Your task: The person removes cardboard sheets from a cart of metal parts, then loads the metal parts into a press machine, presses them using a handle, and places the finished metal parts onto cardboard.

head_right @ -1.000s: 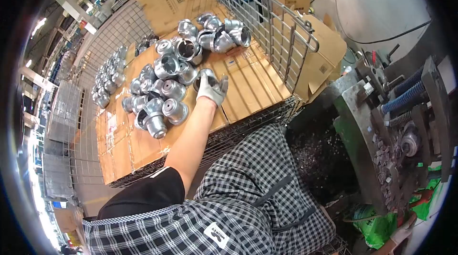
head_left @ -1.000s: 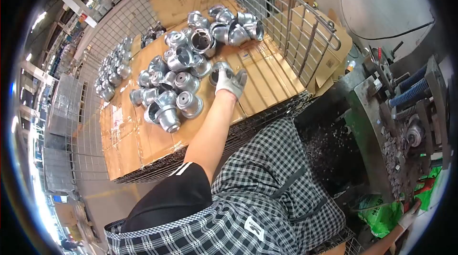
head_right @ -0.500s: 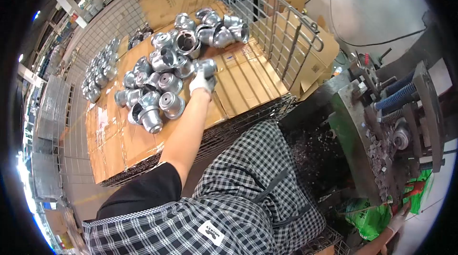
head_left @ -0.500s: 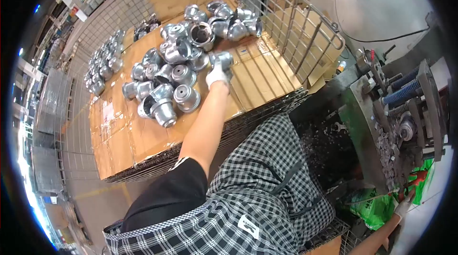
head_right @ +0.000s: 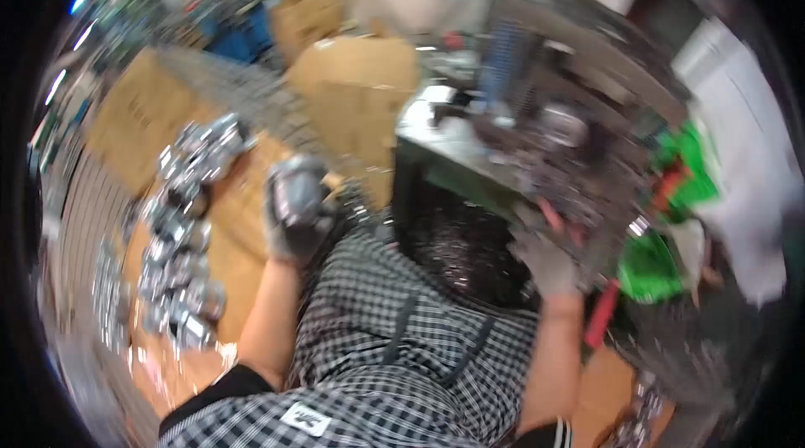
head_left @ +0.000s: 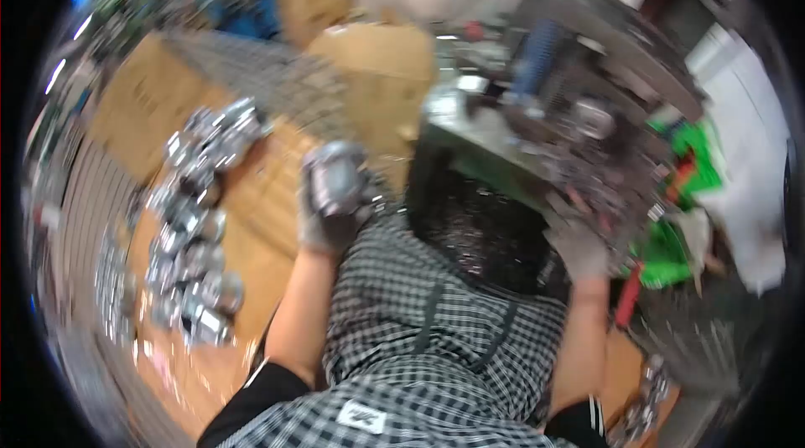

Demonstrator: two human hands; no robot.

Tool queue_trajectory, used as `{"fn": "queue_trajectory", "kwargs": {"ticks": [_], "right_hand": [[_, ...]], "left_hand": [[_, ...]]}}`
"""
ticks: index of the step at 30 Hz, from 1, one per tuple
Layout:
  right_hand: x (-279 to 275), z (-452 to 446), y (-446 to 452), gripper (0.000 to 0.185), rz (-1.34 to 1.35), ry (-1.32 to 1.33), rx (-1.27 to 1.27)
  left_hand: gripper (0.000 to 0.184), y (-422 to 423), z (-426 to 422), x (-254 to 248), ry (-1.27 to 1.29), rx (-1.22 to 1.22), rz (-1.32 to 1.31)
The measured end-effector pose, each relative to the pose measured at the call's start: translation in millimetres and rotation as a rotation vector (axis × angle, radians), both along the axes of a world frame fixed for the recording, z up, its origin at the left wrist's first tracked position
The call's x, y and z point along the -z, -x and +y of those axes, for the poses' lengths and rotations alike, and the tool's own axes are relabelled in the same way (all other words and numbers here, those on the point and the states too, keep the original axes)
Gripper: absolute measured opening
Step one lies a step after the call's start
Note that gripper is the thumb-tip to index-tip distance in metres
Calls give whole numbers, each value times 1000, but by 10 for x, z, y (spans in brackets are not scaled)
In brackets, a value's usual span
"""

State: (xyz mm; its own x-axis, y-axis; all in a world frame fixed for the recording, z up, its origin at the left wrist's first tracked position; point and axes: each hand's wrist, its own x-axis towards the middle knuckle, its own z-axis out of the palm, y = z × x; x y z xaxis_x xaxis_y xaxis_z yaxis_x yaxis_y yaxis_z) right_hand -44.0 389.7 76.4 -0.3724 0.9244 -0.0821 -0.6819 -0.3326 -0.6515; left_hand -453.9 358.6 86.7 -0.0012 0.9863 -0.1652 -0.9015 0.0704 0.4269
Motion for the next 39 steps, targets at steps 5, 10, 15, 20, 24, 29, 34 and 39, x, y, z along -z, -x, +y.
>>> {"fn": "queue_trajectory", "kwargs": {"ticks": [5,10,15,20,24,29,34,39], "right_hand": [[-588,1095,363,68,572,102,245],[-473,1368,462,51,562,267,514],[520,-368,-75,56,-208,175,302],[411,-2789,-1226,52,-161,502,814],[1482,-4207,-2399,47,-124,815,1714],[868,-3420,-2072,60,-170,641,1303],[-572,-1882,-761,66,-1022,-241,1192],[-824,-1032,-219,55,-1977,-761,1056]], "left_hand": [[68,-472,-387,-13,204,-30,223],[74,-419,-550,177,201,87,180],[61,-565,-251,49,60,345,305],[46,-1457,467,-167,57,598,458],[44,-2295,1022,-483,2,630,433],[47,-2619,1444,-801,48,649,546],[49,-2941,1620,-1002,306,401,360],[44,-2914,2061,-174,-24,516,19]]}}
